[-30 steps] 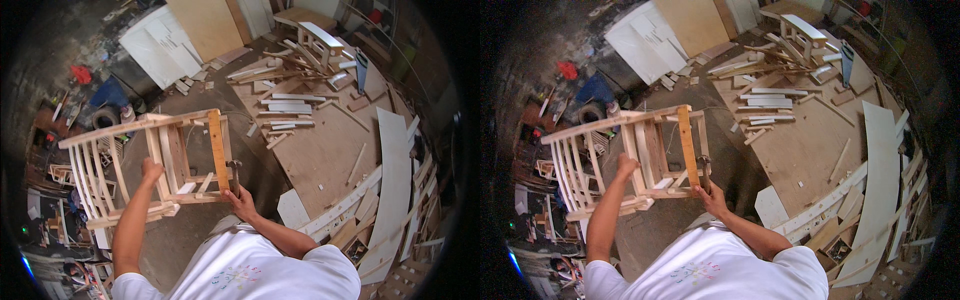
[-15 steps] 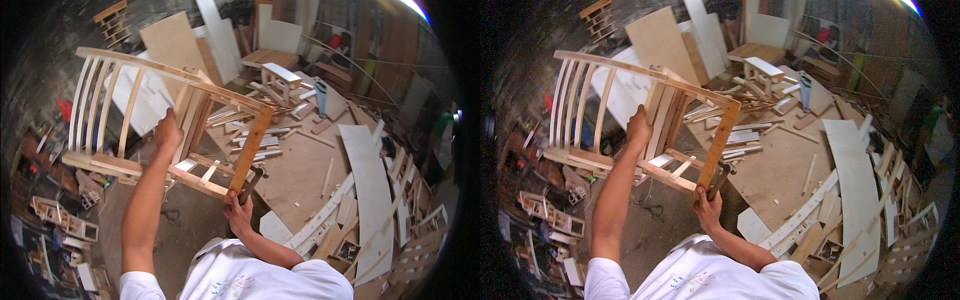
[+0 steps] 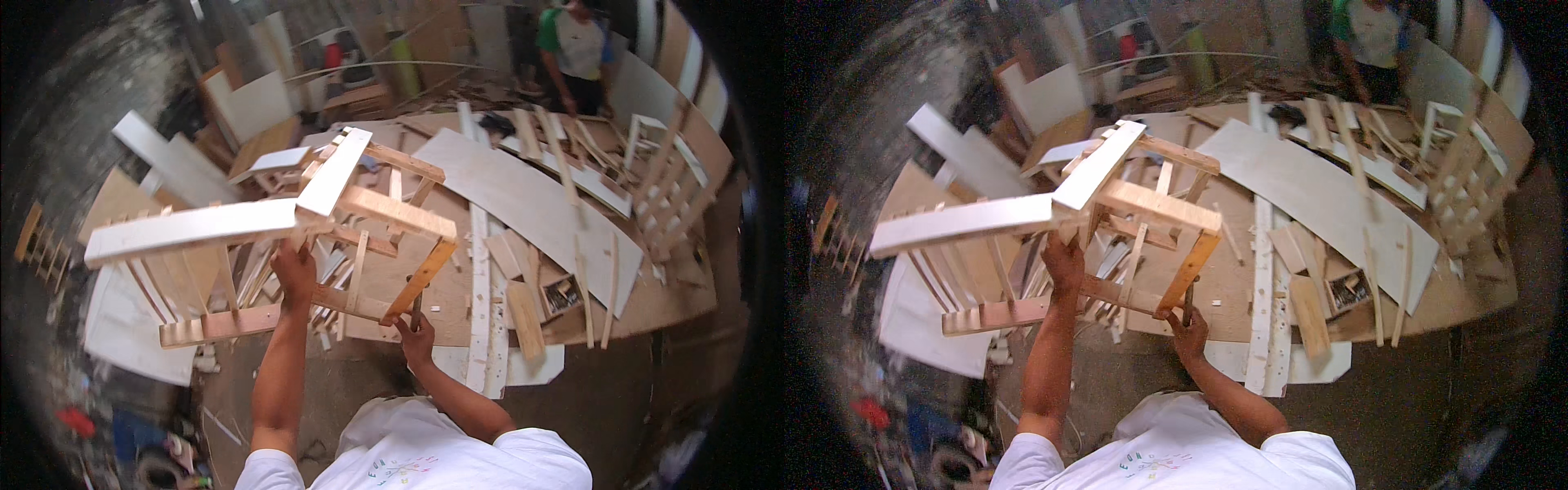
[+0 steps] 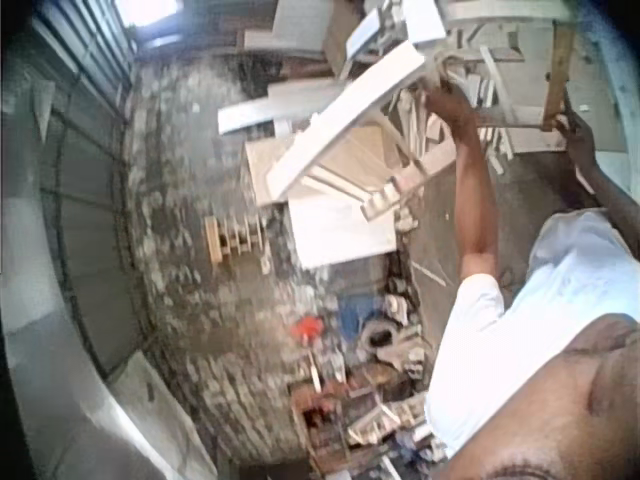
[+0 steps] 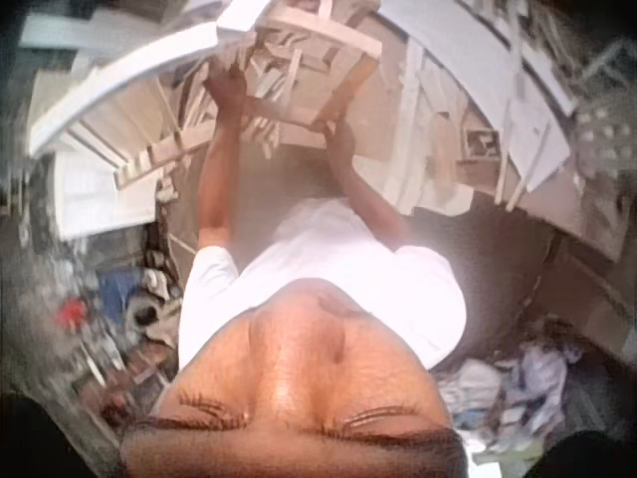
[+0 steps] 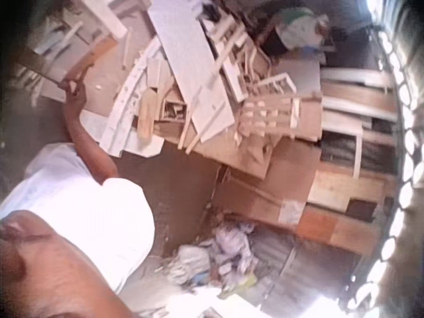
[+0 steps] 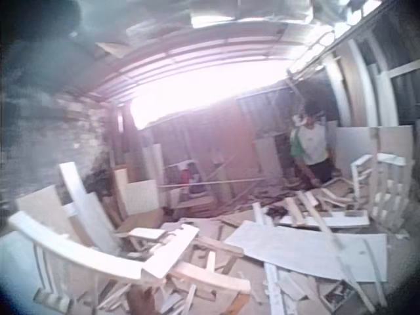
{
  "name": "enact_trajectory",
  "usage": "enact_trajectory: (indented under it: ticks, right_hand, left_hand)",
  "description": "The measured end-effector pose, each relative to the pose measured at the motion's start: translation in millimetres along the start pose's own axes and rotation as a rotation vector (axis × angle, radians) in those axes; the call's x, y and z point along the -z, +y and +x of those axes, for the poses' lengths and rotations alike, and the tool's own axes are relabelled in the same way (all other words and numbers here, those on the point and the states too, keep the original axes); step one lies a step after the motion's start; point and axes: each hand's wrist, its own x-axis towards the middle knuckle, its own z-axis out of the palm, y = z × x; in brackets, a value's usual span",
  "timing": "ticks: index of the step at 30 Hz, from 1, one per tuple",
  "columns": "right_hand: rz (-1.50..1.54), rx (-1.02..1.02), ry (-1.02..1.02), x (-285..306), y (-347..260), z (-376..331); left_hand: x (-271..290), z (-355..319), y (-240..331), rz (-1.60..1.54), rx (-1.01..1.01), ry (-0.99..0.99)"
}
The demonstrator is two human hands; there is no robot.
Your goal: The person assembles a small wooden chair by aligning wooden slats and hammering nails into the joints.
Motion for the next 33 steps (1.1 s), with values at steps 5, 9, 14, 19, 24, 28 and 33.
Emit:
enact_trajectory:
  ticks: [5,9,14,19,24,28,33]
  right_hand:
    - [0.45,-0.229,0.218,46,-39,23]
    - [0.641,-0.422,0.065,72,-43,47]
    - [0.691,-0.4,0.266,34,-53,40]
    - [0.633,-0.414,0.529,16,-20,50]
    - [0.447,-0.493,0.508,12,-13,39]
    - [0.318,-0.488,0.437,1,6,30]
    - [0.012,-0.342,0.545,-12,47,41]
  left_hand:
    - [-78,-18,-39,-0.358,-0.233,0.086]
    - [-138,-26,-77,-0.814,-0.239,-0.202]
    - [-138,-2,-44,-0.593,-0.616,-0.114]
    - [-153,20,-44,-0.673,-0.729,-0.142]
    - [-176,20,-52,-0.824,-0.74,-0.211]
    - [-191,11,-56,-0.846,-0.761,-0.189]
    - [-186,4,-60,-0.716,-0.708,-0.273]
